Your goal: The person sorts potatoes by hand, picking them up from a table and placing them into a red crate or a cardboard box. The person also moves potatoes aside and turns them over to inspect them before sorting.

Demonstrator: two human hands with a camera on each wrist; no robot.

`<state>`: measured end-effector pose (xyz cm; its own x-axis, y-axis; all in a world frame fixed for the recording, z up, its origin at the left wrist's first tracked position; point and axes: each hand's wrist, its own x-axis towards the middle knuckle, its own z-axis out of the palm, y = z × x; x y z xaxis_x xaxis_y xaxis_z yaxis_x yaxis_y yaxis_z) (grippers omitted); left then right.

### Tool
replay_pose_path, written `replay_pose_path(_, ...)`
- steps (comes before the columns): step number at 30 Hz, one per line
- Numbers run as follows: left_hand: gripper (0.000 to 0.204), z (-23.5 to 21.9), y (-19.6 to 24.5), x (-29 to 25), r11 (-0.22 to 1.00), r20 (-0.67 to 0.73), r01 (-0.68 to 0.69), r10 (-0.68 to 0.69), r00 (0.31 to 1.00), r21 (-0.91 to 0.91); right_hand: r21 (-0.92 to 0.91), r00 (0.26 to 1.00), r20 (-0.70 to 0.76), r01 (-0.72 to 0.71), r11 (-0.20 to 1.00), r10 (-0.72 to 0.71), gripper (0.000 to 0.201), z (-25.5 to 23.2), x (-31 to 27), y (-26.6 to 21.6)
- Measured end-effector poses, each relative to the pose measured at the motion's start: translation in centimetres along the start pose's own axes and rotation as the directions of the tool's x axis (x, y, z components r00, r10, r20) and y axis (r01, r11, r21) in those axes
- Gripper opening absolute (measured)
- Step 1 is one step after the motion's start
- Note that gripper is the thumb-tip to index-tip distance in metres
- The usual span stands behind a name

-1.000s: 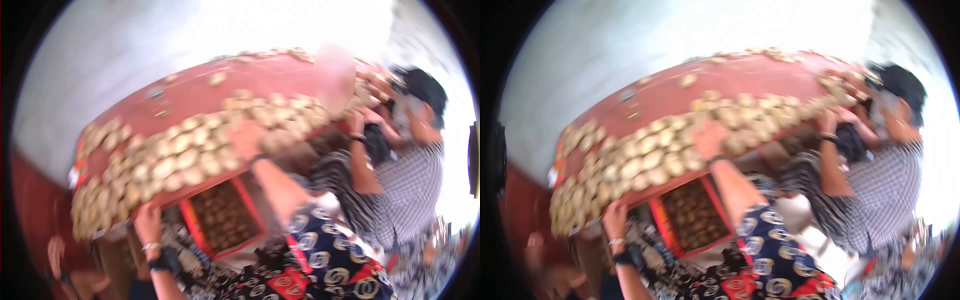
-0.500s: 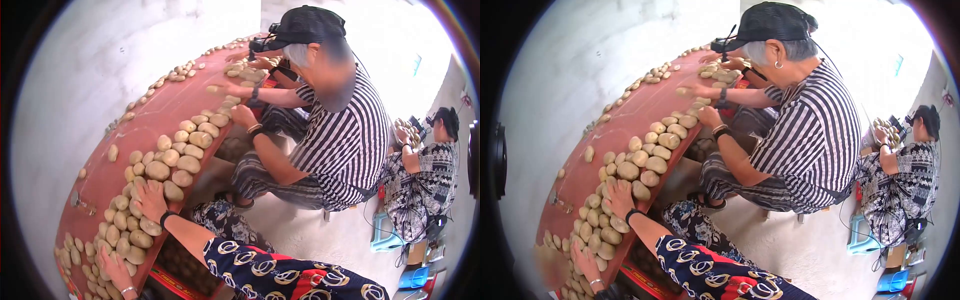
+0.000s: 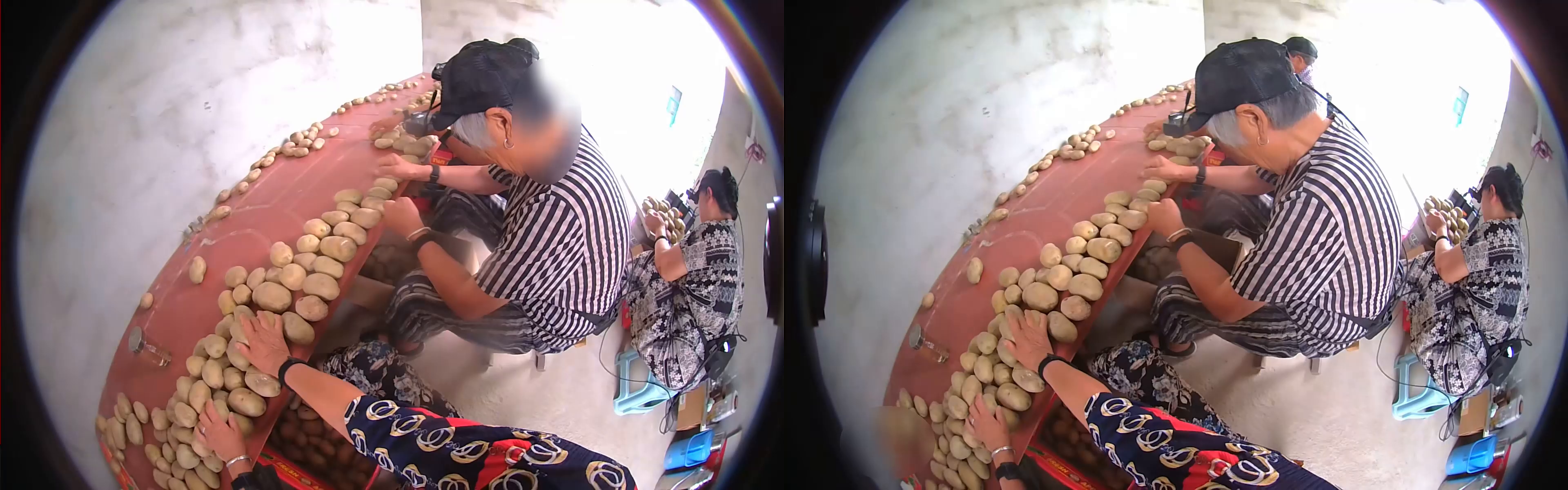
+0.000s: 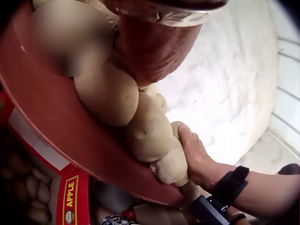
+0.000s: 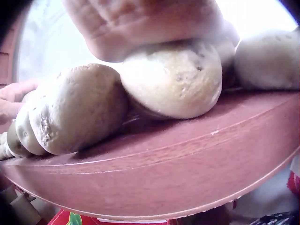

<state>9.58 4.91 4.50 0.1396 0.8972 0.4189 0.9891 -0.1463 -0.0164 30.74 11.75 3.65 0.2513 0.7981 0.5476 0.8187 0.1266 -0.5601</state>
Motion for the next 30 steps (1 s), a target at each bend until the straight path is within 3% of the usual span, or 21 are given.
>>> replay_pose_path(2, 0.064, -0.7, 0.5, 0.6, 0.997, 0.1, 0.076, -0.079, 0.992, 0.031, -0.008, 0.998, 0.057, -0.014, 1.0, 0.015, 0.064, -0.7, 0.2, -0.1)
replay_pose_path(6, 0.064, -0.1, 0.0, 0.8, 0.998, 0.115, 0.053, -0.056, 0.992, 0.027, -0.017, 0.995, 0.091, -0.026, 1.0, 0.027, 0.064, -0.7, 0.0, 0.1)
replay_pose_path(9, 0.058, 0.6, -0.6, 0.8, 1.0, -0.001, -0.012, 0.012, 1.0, -0.022, -0.053, 0.994, 0.105, -0.037, 0.998, 0.042, 0.064, -0.6, 0.4, 0.0)
replay_pose_path(11, 0.05, -0.2, -0.5, 0.8, 0.937, -0.144, -0.053, 0.003, 0.99, -0.344, -0.066, 0.997, 0.066, -0.023, 0.998, 0.027, 0.065, -0.5, 0.2, -0.1)
replay_pose_path(12, 0.043, -1.4, 0.1, 0.2, 0.831, -0.157, -0.053, -0.041, 0.987, -0.553, -0.068, 0.997, 0.077, -0.024, 0.997, 0.029, 0.065, -0.3, 0.4, 0.0)
replay_pose_path(13, 0.043, -1.9, 1.4, -0.3, 0.834, -0.139, -0.036, -0.049, 0.989, -0.551, -0.163, 0.996, 0.082, -0.026, 0.986, 0.04, 0.065, 0.1, 0.7, 0.3)
replay_pose_path(14, 0.041, -3.0, 2.2, -1.4, 0.714, -0.132, -0.027, -0.092, 0.987, -0.7, -0.242, 0.993, 0.111, -0.021, 0.97, 0.049, 0.066, 0.9, 0.2, 0.3)
replay_pose_path(15, 0.039, -4.4, 1.8, -3.3, 0.589, -0.1, 0.012, -0.157, 0.983, -0.808, -0.33, 0.999, -0.033, -0.025, 0.944, 0.015, 0.064, 2.2, -0.1, 0.7)
replay_pose_path(16, 0.036, -4.4, 1.8, -4.7, 0.562, -0.081, 0.019, -0.152, 0.985, -0.827, -0.361, 0.991, 0.115, -0.021, 0.932, 0.067, 0.061, 2.9, 0.5, 0.9)
replay_pose_path(17, 0.035, -4.2, 1.8, -6.4, 0.435, 0.049, 0.146, -0.225, 0.973, -0.888, -0.43, 0.997, -0.021, 0.057, 0.901, -0.074, 0.056, 5.1, 0.0, 2.2)
replay_pose_path(18, 0.035, -2.6, 1.5, -8.3, 0.169, 0.23, 0.309, -0.369, 0.9, -0.936, -0.425, 0.998, -0.044, 0.028, 0.905, -0.052, 0.054, 3.5, -0.1, 1.2)
replay_pose_path(20, 0.031, -1.1, 2.1, -11.1, -0.279, 0.503, 0.419, -0.454, 0.735, -0.864, -0.365, 1.0, -0.006, 0.004, 0.931, -0.007, 0.055, 2.3, 0.2, 1.1)
replay_pose_path(21, 0.031, -0.8, 1.7, -12.5, -0.314, 0.543, 0.446, -0.406, 0.735, -0.838, -0.22, 0.979, 0.189, -0.033, 0.975, 0.076, 0.063, 0.8, 0.7, 0.6)
replay_pose_path(22, 0.031, -0.4, 1.6, -13.6, -0.308, 0.595, 0.509, -0.458, 0.661, -0.804, -0.25, 0.991, 0.133, 0.003, 0.968, 0.031, 0.061, 0.6, 0.5, 0.7)
replay_pose_path(25, 0.033, 0.4, 1.3, -15.2, -0.227, 0.666, 0.639, -0.417, 0.619, -0.735, -0.138, 0.994, 0.101, 0.054, 0.989, -0.04, 0.06, 0.3, -0.3, 0.9)
replay_pose_path(28, 0.028, 1.9, 1.4, -15.6, -0.137, 0.687, 0.691, -0.357, 0.633, -0.709, -0.192, 0.992, 0.082, 0.11, 0.975, -0.096, 0.061, 0.7, 0.2, 2.0)
replay_pose_path(30, 0.031, 3.0, 1.8, -16.1, -0.008, 0.662, 0.688, -0.279, 0.696, -0.726, -0.189, 0.993, 0.084, 0.094, 0.977, -0.079, 0.06, 0.5, 0.0, 1.4)
